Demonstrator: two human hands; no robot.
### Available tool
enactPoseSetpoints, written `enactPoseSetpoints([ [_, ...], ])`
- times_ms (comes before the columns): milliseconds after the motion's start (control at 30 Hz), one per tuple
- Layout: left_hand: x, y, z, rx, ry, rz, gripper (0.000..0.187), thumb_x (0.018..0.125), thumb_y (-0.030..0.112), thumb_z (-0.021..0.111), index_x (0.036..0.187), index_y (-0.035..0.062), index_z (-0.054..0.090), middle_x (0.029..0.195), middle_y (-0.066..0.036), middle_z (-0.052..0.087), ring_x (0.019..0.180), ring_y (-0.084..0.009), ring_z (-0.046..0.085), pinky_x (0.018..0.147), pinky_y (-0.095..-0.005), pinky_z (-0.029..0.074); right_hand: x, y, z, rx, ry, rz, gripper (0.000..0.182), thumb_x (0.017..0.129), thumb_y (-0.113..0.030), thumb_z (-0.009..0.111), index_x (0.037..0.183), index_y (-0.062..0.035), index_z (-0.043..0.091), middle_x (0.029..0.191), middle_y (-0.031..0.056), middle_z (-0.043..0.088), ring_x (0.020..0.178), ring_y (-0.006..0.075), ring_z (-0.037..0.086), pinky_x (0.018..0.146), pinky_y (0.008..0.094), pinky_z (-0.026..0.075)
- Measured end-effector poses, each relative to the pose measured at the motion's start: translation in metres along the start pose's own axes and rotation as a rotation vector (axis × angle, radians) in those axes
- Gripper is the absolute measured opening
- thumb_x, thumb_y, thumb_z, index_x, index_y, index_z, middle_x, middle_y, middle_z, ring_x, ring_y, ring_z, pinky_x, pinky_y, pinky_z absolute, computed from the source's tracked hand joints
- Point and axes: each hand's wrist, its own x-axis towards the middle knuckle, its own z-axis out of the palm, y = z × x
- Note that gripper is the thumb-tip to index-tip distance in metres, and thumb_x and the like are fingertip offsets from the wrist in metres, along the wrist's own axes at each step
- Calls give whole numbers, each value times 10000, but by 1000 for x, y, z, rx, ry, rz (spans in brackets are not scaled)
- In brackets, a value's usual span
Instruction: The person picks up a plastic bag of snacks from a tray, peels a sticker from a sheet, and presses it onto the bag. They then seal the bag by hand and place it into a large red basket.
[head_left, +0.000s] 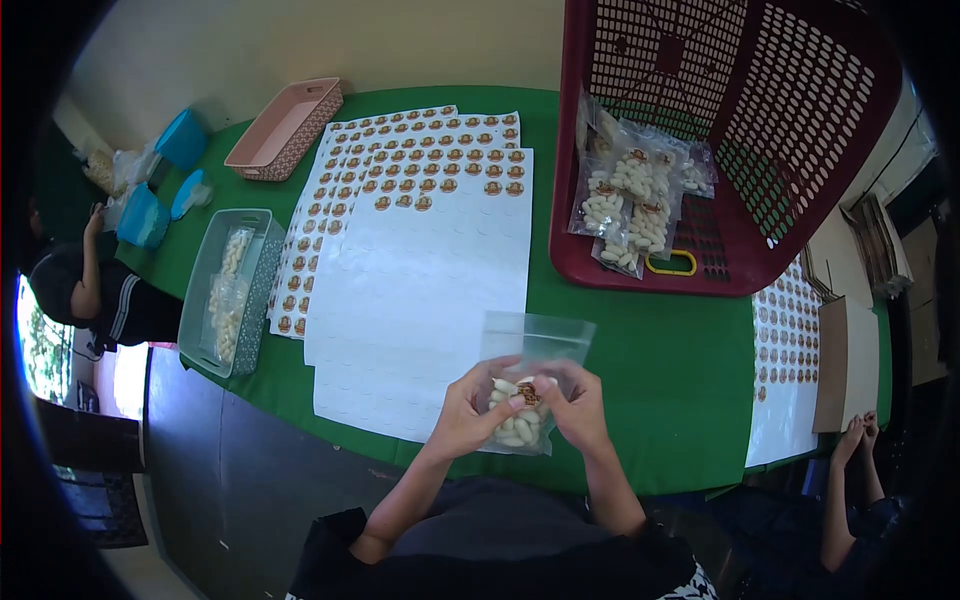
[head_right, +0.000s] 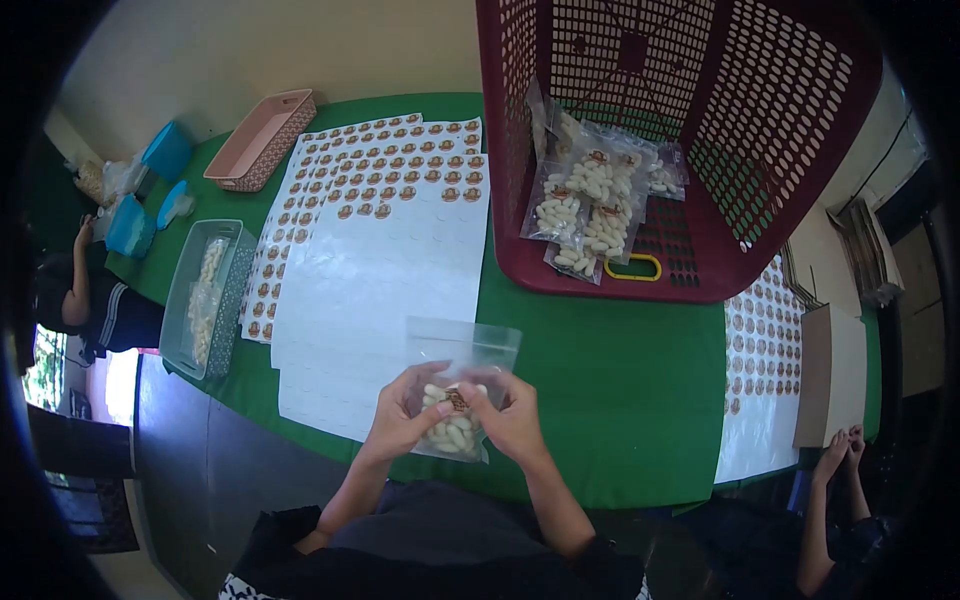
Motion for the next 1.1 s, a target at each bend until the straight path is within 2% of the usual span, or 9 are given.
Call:
enactPoseSetpoints([
  [200,12,-6,-21,46,214,150,541,736,66,592,1181,-18,296,1028,-139,495,977,-177,483,833,-297,379,5,-3,-18,-319,-328,160,434,680,-147,670,1034,16,480,906,49,557,807,102,533,585,202,446],
  [300,12,6,-46,92,347,230,528,766,77,548,1199,-3,256,1063,-141,441,988,-191,462,844,-306,367,30,-1,-41,-29,61,6,467,697,-113,645,1089,26,432,1008,98,515,901,162,513,779,278,424],
  [400,5,16,-79,22,490,287,473,790,88,507,1190,3,270,1053,-126,425,924,-184,477,811,-293,383,68,-8,-90,-143,538,-43,473,752,-176,585,1159,-33,390,1020,79,511,803,155,533,463,216,430],
  [533,-10,20,-139,150,737,339,493,791,168,510,1193,17,268,1066,-130,421,928,-189,494,788,-303,398,126,13,-205,-42,832,-235,384,721,-150,616,1008,15,422,977,117,498,805,189,507,646,279,440],
  [567,-11,24,-153,138,853,362,518,770,153,542,1187,14,270,1061,-129,420,897,-178,486,772,-284,397,136,33,-257,-467,771,-282,399,718,-143,615,1008,13,390,966,124,489,833,186,487,716,297,428],
  [667,-9,26,-214,230,1164,496,511,732,149,596,1151,14,337,1063,-135,420,865,-187,475,766,-285,394,149,39,-292,-473,1012,-472,627,665,-126,667,1116,53,269,1099,179,385,922,247,460,790,352,406],
  [800,-16,42,-302,1067,1439,200,390,682,133,610,1050,87,488,1071,-160,418,1004,-309,390,834,-405,348,127,40,-275,-979,999,-481,608,662,-161,681,1072,109,322,1077,220,385,918,287,443,837,370,369],
  [900,-17,46,-369,1161,1384,93,489,654,167,617,1111,118,451,1141,-165,385,1096,-339,316,888,-425,311,98,31,-226,-1028,937,-510,541,697,-154,643,1079,87,345,1091,229,370,995,291,373,852,384,315],
  [1100,-26,57,-409,1085,1330,-620,757,623,253,623,1267,151,238,1269,-138,300,1172,-273,294,925,-484,269,39,21,-129,-816,773,-467,454,714,-71,557,1117,-10,356,1117,135,362,1065,263,336,888,392,270],
])
